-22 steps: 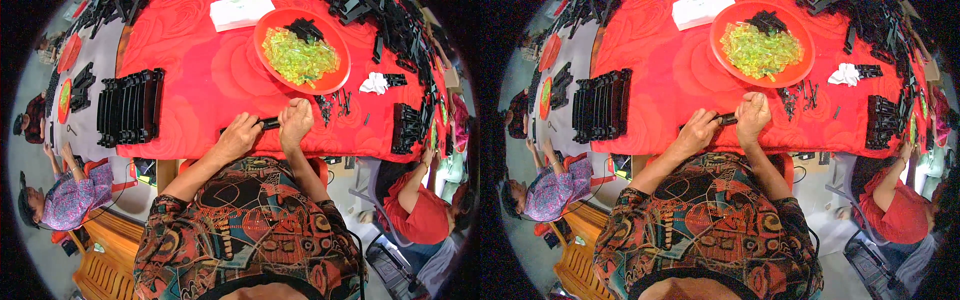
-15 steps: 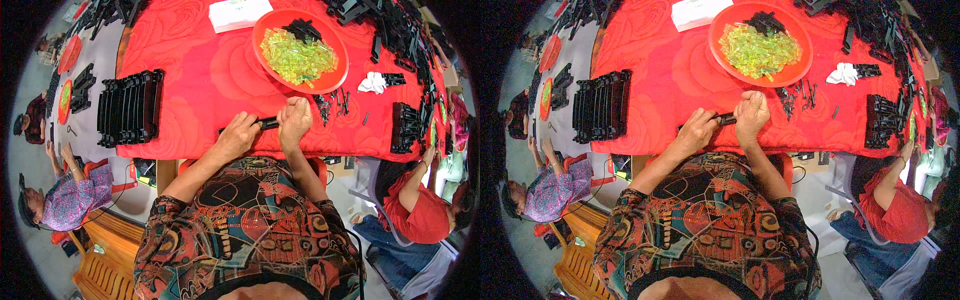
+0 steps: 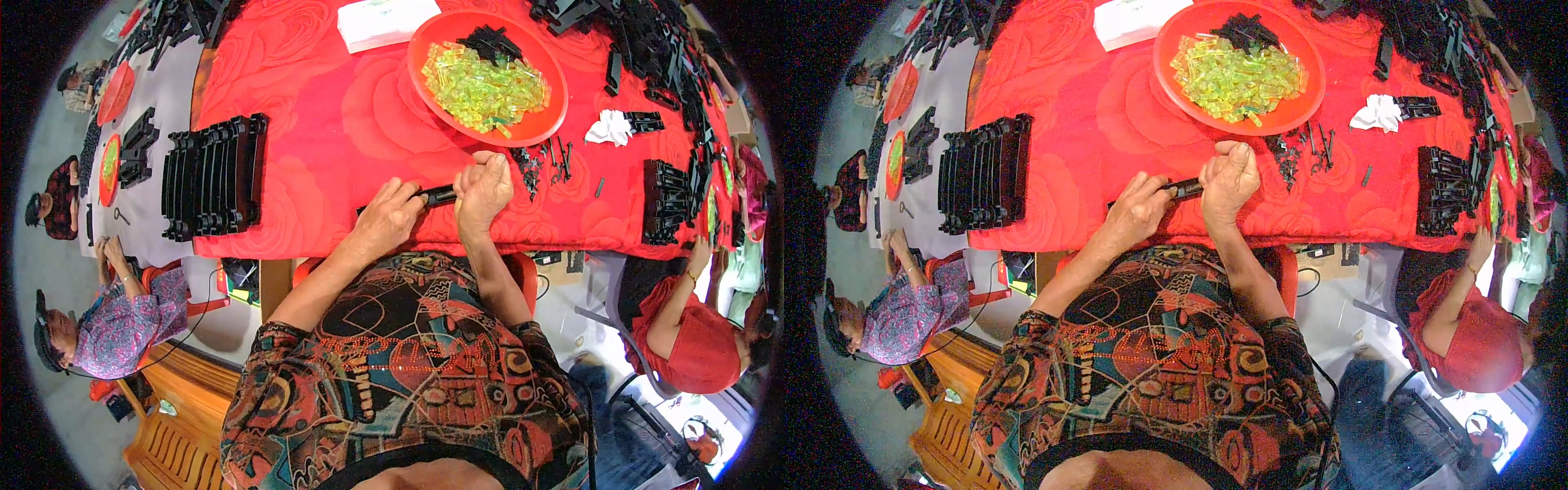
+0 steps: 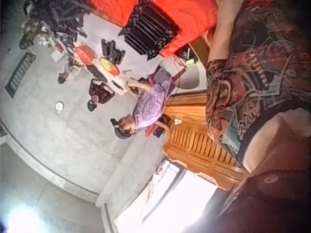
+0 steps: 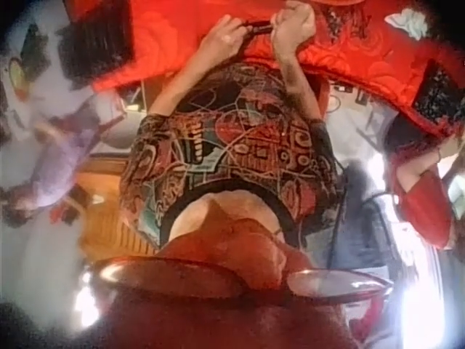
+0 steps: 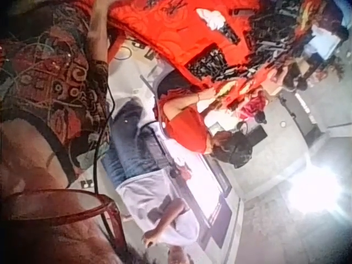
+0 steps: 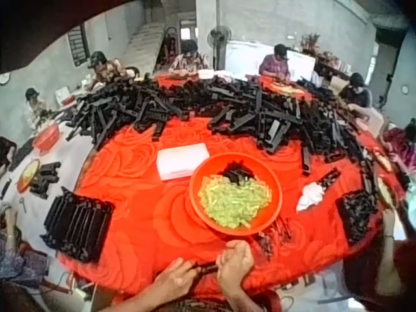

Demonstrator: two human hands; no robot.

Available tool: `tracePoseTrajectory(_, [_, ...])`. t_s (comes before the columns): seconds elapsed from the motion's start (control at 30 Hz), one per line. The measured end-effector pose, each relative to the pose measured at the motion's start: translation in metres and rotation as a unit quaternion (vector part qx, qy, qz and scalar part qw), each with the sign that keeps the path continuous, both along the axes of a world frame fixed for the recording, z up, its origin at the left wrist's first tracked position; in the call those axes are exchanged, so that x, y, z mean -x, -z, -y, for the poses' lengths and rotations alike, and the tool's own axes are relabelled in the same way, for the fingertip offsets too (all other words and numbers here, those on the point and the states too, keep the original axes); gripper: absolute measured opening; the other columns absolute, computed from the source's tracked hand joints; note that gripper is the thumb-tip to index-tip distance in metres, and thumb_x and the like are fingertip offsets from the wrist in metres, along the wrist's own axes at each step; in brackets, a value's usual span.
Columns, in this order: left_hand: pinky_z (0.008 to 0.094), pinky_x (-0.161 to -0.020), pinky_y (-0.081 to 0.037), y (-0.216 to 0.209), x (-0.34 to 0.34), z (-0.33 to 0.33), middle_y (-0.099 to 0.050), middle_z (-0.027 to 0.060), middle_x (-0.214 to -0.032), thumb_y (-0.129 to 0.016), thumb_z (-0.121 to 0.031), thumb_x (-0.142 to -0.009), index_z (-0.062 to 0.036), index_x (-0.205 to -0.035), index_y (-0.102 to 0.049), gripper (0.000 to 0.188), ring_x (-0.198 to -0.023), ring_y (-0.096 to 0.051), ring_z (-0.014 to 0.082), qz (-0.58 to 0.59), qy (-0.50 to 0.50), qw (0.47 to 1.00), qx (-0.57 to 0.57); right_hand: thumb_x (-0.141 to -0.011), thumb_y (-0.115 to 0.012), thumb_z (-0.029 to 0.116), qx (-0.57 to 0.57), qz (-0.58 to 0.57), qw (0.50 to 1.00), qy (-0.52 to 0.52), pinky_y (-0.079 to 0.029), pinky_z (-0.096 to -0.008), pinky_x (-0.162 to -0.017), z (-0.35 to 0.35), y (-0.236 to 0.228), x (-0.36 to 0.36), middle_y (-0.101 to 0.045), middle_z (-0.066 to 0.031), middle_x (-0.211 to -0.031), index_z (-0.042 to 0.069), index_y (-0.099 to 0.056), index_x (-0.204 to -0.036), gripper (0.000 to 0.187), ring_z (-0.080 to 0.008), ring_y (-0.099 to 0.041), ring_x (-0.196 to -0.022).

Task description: Assembling small black plastic parts by inserting components and pins.

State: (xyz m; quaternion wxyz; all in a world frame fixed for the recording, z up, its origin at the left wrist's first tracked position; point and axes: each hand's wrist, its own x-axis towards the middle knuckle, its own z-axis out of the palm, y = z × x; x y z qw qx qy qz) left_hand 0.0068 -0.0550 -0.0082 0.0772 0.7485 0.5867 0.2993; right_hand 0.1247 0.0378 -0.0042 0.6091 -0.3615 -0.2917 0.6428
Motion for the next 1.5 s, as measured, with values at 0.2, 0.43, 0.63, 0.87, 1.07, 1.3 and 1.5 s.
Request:
tracePoseTrajectory(0.2, [0.0381, -0.075, -0.044, -0.001, 0.0, -0.001, -0.055, 0.0172, -0.098, -0.056, 0.002, -0.072, 0.0039, -0.09, -0.06, 0.019, -0.081, -0.051, 0.032, 0.011, 0.008, 1.0, 0.019, -0.097, -0.038, 0.03, -0.004, -0.002, 1.0, 0.004, -0.022, -0.0232, -0.033, -0.002, 0.001, 0.001, -0.023, 0.0038, -0.046, 0.0, -0.046, -0.084, 0.034, -0.0061, -0.022, -0.035])
tracePoseTrajectory(0.43, [0.0377, -0.074, -0.044, -0.003, -0.001, 0.0, -0.055, 0.0172, -0.098, -0.056, 0.002, -0.072, 0.0036, -0.089, -0.059, 0.018, -0.082, -0.051, 0.0314, 0.001, 0.006, 1.0, 0.017, -0.097, -0.039, 0.029, -0.011, 0.0, 1.0, -0.019, -0.022, -0.0229, -0.032, -0.001, 0.002, 0.001, -0.024, 0.0047, -0.046, 0.0, -0.046, -0.083, 0.033, -0.0051, -0.022, -0.034])
tracePoseTrajectory(0.63, [0.0364, -0.071, -0.044, -0.001, -0.002, -0.001, -0.053, 0.0141, -0.093, -0.055, -0.003, -0.072, 0.0023, -0.086, -0.059, 0.015, -0.081, -0.05, 0.0281, -0.022, 0.006, 1.0, 0.0, -0.096, -0.04, 0.029, -0.002, 0.015, 0.999, -0.031, -0.022, -0.0224, -0.032, -0.001, 0.005, 0.002, -0.025, 0.0048, -0.047, 0.001, -0.046, -0.081, 0.032, -0.0046, -0.022, -0.034])
tracePoseTrajectory(0.87, [0.0366, -0.071, -0.044, 0.0, -0.001, 0.0, -0.052, 0.0147, -0.094, -0.055, -0.003, -0.072, 0.0028, -0.087, -0.057, 0.016, -0.081, -0.049, 0.0286, -0.042, 0.01, 0.999, -0.005, -0.096, -0.041, 0.028, 0.003, 0.039, 0.998, -0.039, -0.022, -0.0222, -0.032, -0.002, 0.006, 0.005, -0.025, 0.0052, -0.047, 0.002, -0.046, -0.078, 0.032, -0.0044, -0.023, -0.034])
tracePoseTrajectory(1.07, [0.0368, -0.071, -0.044, 0.001, 0.0, -0.001, -0.053, 0.0147, -0.094, -0.055, -0.002, -0.073, 0.0028, -0.086, -0.057, 0.014, -0.081, -0.049, 0.0288, -0.029, 0.012, 0.999, -0.003, -0.096, -0.04, 0.027, -0.004, 0.008, 0.999, -0.045, -0.023, -0.022, -0.033, -0.002, 0.002, 0.001, -0.025, 0.0052, -0.048, 0.001, -0.047, -0.08, 0.031, -0.0044, -0.023, -0.035])
tracePoseTrajectory(1.3, [0.0372, -0.072, -0.044, 0.0, -0.003, 0.001, -0.055, 0.0146, -0.095, -0.055, -0.002, -0.073, 0.0028, -0.085, -0.059, 0.014, -0.081, -0.05, 0.0287, -0.014, -0.001, 1.0, -0.014, -0.096, -0.04, 0.027, -0.002, 0.005, 1.0, -0.014, -0.024, -0.0219, -0.033, 0.006, 0.0, -0.008, -0.026, 0.0047, -0.049, 0.0, -0.047, -0.082, 0.032, -0.0045, -0.024, -0.036])
tracePoseTrajectory(1.5, [0.0366, -0.073, -0.044, -0.001, -0.002, 0.001, -0.055, 0.0147, -0.094, -0.056, -0.002, -0.073, 0.0031, -0.088, -0.059, 0.016, -0.081, -0.05, 0.0285, -0.026, 0.005, 1.0, -0.007, -0.098, -0.037, 0.027, -0.018, 0.002, 0.999, -0.043, -0.026, -0.0218, -0.035, 0.007, 0.006, -0.004, -0.027, 0.0045, -0.049, 0.001, -0.047, -0.082, 0.032, -0.0038, -0.027, -0.037])
